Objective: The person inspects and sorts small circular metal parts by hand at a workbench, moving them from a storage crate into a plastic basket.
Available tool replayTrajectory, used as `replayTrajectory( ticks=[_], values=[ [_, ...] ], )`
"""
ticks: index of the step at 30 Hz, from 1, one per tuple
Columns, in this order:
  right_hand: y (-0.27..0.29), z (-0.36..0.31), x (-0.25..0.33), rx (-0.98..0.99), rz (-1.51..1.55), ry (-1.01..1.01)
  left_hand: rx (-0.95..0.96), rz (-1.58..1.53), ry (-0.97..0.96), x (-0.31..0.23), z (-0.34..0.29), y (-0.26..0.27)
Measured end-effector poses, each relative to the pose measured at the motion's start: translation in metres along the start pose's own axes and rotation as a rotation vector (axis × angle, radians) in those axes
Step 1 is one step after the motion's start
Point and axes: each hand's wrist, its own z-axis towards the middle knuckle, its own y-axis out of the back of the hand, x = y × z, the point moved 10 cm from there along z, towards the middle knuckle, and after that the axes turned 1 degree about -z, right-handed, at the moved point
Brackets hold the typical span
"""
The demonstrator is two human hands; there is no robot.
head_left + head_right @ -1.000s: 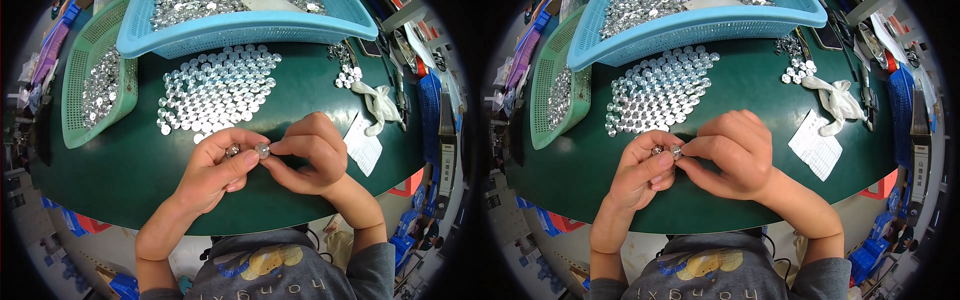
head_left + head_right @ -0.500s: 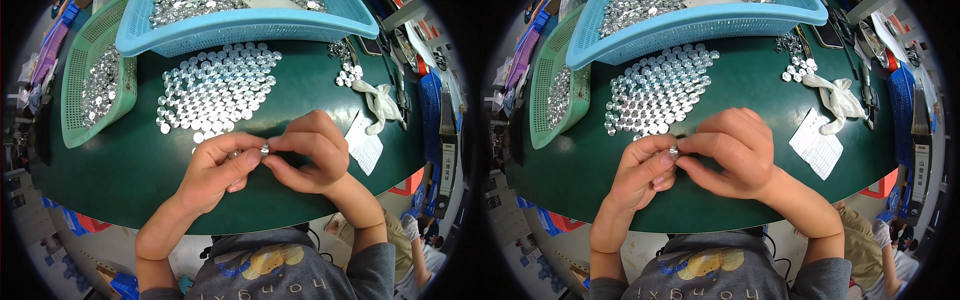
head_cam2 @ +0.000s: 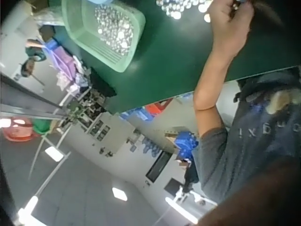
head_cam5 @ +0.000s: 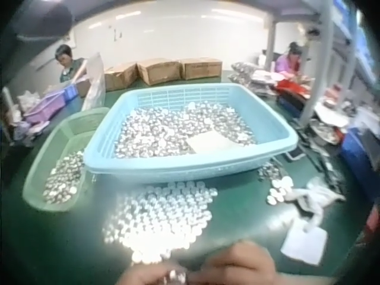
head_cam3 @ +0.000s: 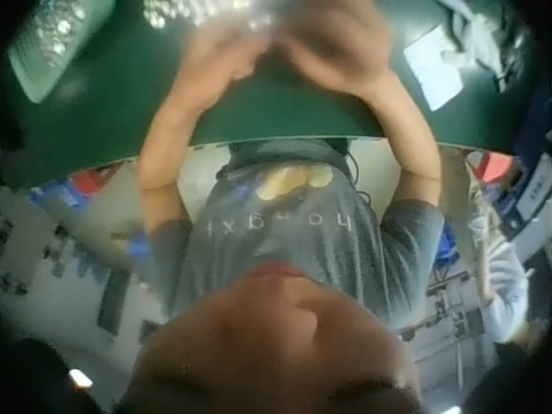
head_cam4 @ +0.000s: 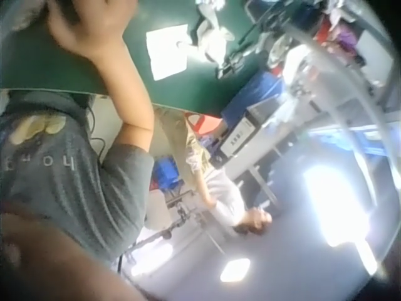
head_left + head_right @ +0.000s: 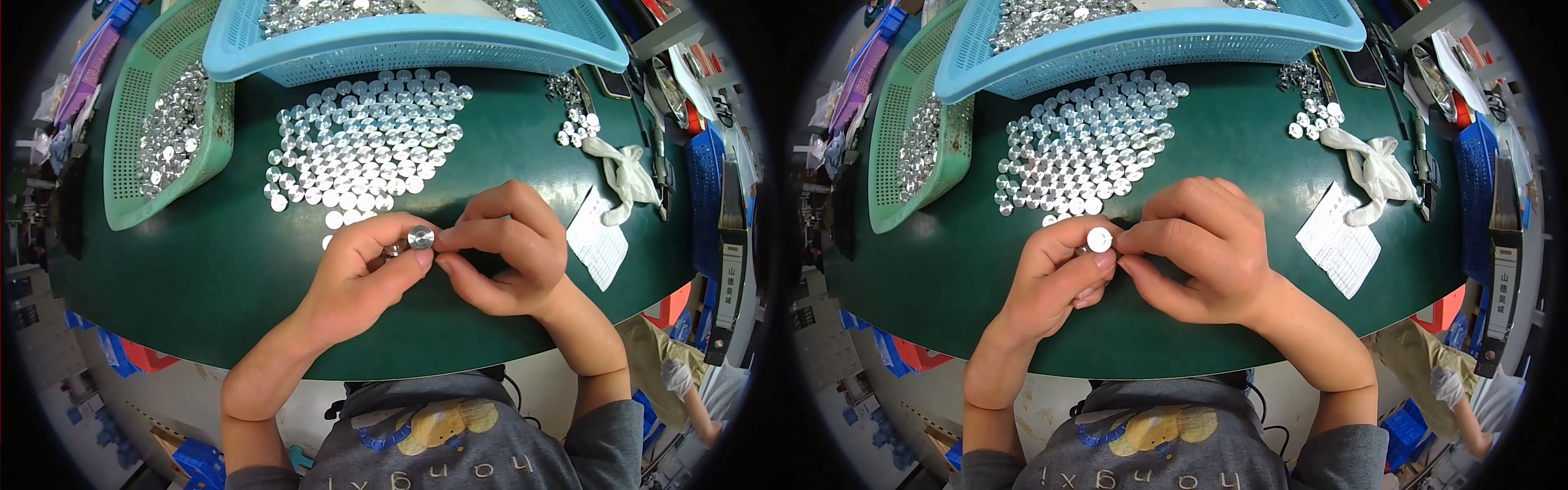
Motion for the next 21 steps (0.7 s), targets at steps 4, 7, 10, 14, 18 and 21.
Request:
replayTrajectory(
  ticks=[4, 7, 10, 14, 18, 21],
  values=[
    [-0.005, 0.009, 0.008, 0.000, 0.032, 0.048, -0.011, -0.149, 0.024, -0.003, -0.008, 0.011],
    [0.000, 0.008, 0.002, 0.017, -0.051, -0.056, 0.072, -0.510, -0.003, -0.018, -0.009, 0.015],
    [0.008, 0.000, -0.006, 0.005, -0.103, -0.093, -0.118, -0.636, -0.275, -0.070, -0.016, 0.070],
    [0.000, -0.002, -0.008, 0.010, -0.053, -0.071, -0.644, -0.395, -0.594, -0.136, -0.061, 0.174],
    [-0.006, 0.000, -0.010, 0.029, -0.002, -0.078, -0.741, -0.622, -0.516, -0.145, -0.067, 0.231],
    [-0.004, -0.001, -0.017, 0.006, 0.031, -0.113, -0.892, -0.542, -0.440, -0.145, -0.063, 0.259]
  ],
)
